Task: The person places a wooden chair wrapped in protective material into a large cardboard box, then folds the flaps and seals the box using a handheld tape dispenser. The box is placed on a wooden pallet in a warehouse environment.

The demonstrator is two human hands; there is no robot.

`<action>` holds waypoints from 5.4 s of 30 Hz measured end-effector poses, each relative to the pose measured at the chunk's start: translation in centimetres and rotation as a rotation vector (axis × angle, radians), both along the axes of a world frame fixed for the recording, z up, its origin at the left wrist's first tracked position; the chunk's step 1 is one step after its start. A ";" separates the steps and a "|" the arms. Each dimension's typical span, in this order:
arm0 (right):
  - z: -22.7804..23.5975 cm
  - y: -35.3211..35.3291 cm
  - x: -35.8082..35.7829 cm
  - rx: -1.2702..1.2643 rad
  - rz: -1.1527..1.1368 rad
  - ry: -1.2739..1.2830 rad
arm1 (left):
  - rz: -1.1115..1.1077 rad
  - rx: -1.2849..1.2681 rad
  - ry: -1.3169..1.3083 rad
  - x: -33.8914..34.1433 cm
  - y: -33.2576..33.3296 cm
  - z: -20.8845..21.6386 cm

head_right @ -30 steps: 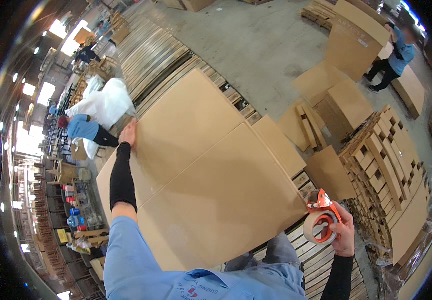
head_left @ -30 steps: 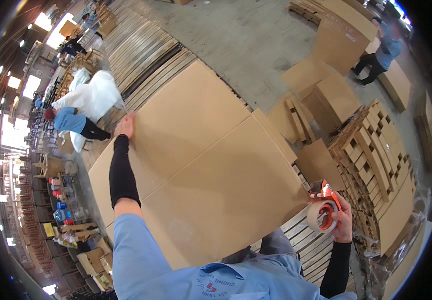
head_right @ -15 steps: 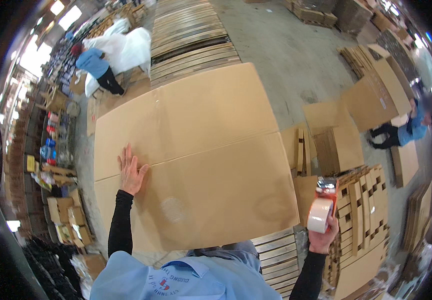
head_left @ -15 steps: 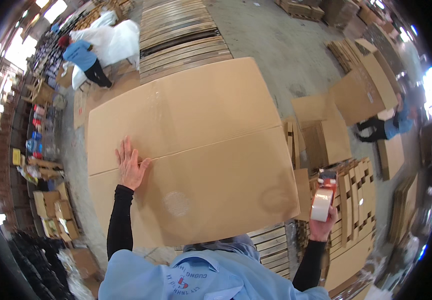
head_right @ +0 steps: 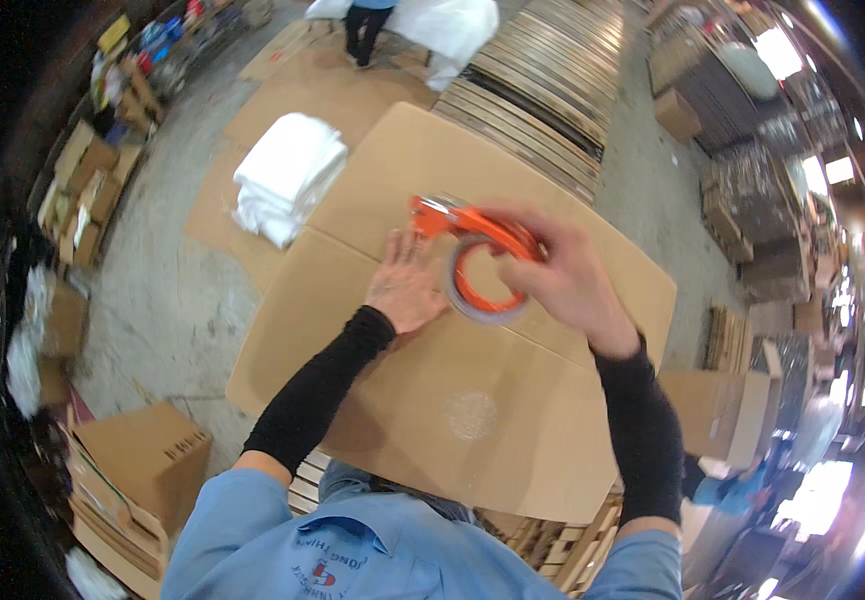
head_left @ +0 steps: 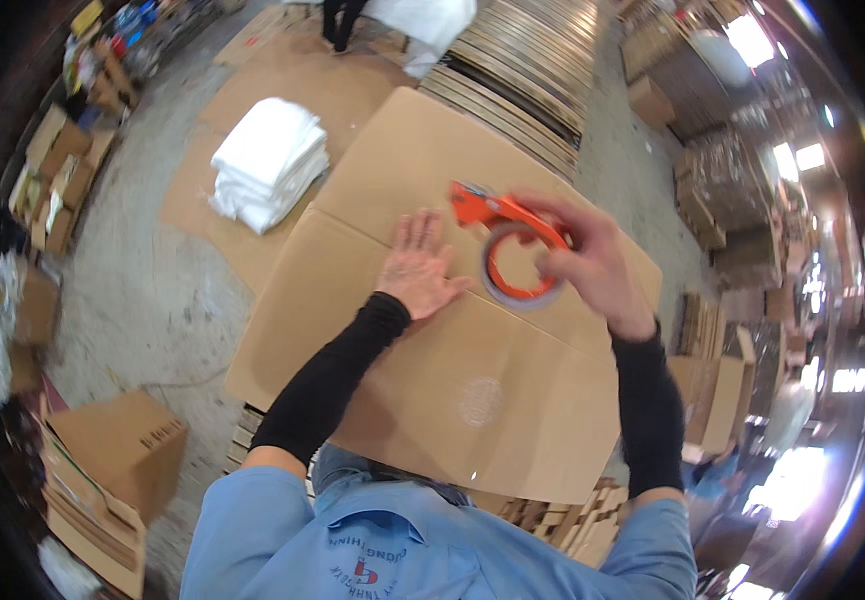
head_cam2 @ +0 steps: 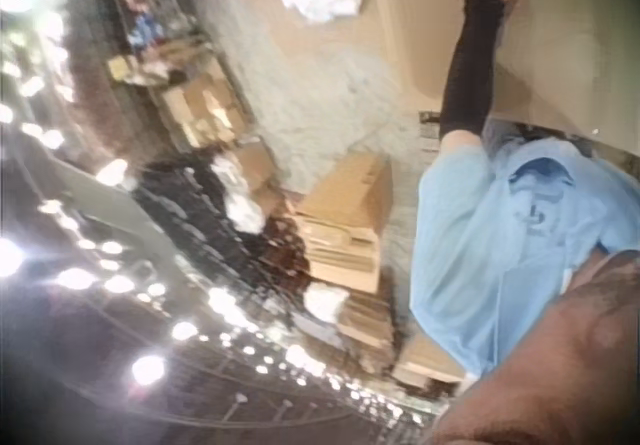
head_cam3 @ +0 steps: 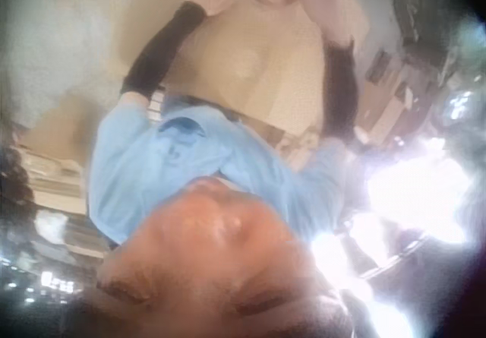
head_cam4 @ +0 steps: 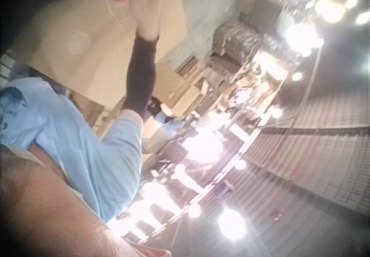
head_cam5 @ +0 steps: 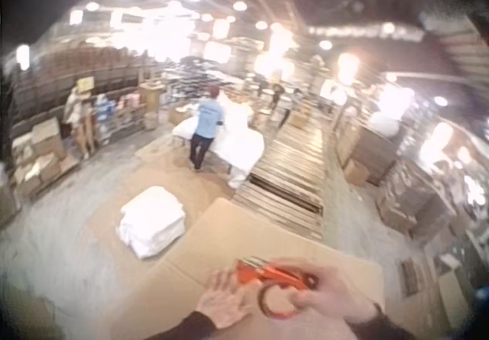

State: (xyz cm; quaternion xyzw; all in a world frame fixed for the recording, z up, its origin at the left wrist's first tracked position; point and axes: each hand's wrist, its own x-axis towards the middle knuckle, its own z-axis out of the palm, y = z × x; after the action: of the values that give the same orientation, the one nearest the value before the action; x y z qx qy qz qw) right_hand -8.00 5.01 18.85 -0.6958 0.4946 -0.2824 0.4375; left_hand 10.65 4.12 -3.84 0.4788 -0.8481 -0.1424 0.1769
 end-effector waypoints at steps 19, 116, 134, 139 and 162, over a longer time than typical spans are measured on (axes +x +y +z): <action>-22.4 -24.2 44.7 0.584 1.090 1.512 | 0.029 0.103 0.200 -1.4 0.6 -0.4; -17.5 32.1 -52.8 -0.331 0.169 0.563 | -0.620 0.017 -0.275 -27.5 20.6 3.9; -22.1 34.4 -51.7 -0.316 0.023 0.400 | -1.466 -0.232 -0.237 -42.4 14.5 3.6; -22.3 34.1 -52.2 -0.300 0.055 0.383 | -1.556 -0.157 -0.260 -43.6 14.2 3.4; -25.7 28.1 -44.4 0.032 0.380 1.054 | -1.504 -0.086 -0.532 -46.2 14.9 3.6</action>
State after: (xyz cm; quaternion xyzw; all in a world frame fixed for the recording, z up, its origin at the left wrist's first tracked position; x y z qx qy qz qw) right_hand -52.36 33.06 -6.87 -0.8130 0.5164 0.1952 0.1849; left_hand -35.51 19.05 -0.20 -0.2112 -0.9622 -0.0718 -0.1563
